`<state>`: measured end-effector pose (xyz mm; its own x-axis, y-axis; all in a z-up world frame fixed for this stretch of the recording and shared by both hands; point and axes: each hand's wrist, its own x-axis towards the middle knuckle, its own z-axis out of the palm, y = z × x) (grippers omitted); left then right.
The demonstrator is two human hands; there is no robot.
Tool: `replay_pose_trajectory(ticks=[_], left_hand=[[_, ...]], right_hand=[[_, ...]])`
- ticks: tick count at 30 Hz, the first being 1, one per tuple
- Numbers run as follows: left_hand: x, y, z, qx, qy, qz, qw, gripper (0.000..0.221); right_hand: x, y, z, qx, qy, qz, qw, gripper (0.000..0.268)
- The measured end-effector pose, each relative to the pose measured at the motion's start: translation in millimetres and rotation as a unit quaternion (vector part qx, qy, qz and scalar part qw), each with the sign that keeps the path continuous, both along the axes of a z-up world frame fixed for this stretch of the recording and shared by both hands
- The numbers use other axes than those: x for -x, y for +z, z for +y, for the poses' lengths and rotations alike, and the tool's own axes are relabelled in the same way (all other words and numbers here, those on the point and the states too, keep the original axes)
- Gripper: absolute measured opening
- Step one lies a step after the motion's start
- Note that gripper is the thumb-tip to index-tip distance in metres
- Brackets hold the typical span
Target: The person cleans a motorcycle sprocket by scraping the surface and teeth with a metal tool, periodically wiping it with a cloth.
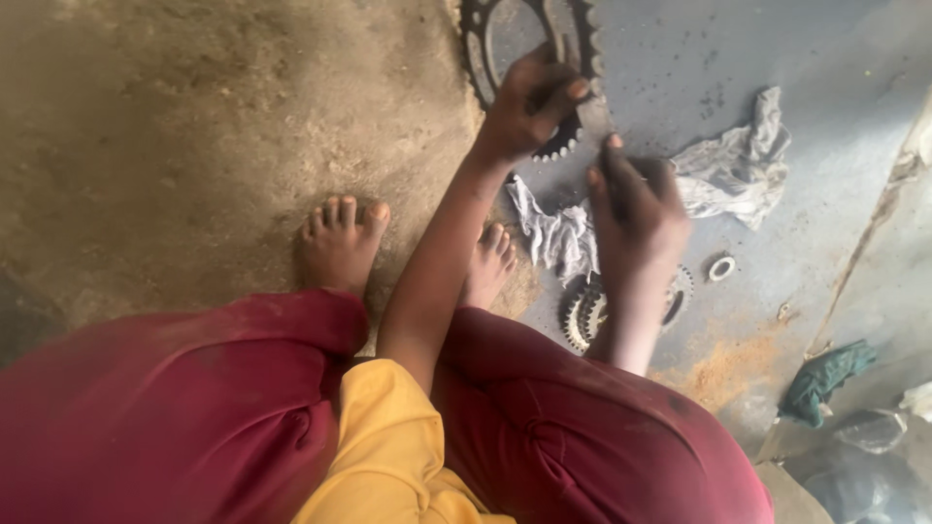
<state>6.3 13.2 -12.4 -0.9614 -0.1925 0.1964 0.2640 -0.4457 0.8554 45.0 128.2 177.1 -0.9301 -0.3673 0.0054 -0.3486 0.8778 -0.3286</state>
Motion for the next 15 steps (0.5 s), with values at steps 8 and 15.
replay_pose_trajectory(ticks=[8, 15], left_hand=[[6, -6, 1, -0.152, -0.010, 0.012, 0.988, 0.037], [-4, 3, -4, -0.053, -0.009, -0.004, 0.999, 0.036]], right_hand=[[9, -63, 0, 0.054, 0.062, 0.105, 0.991, 0.030], [-22, -73, 8, 0.128, -0.096, 0.119, 0.980, 0.037]])
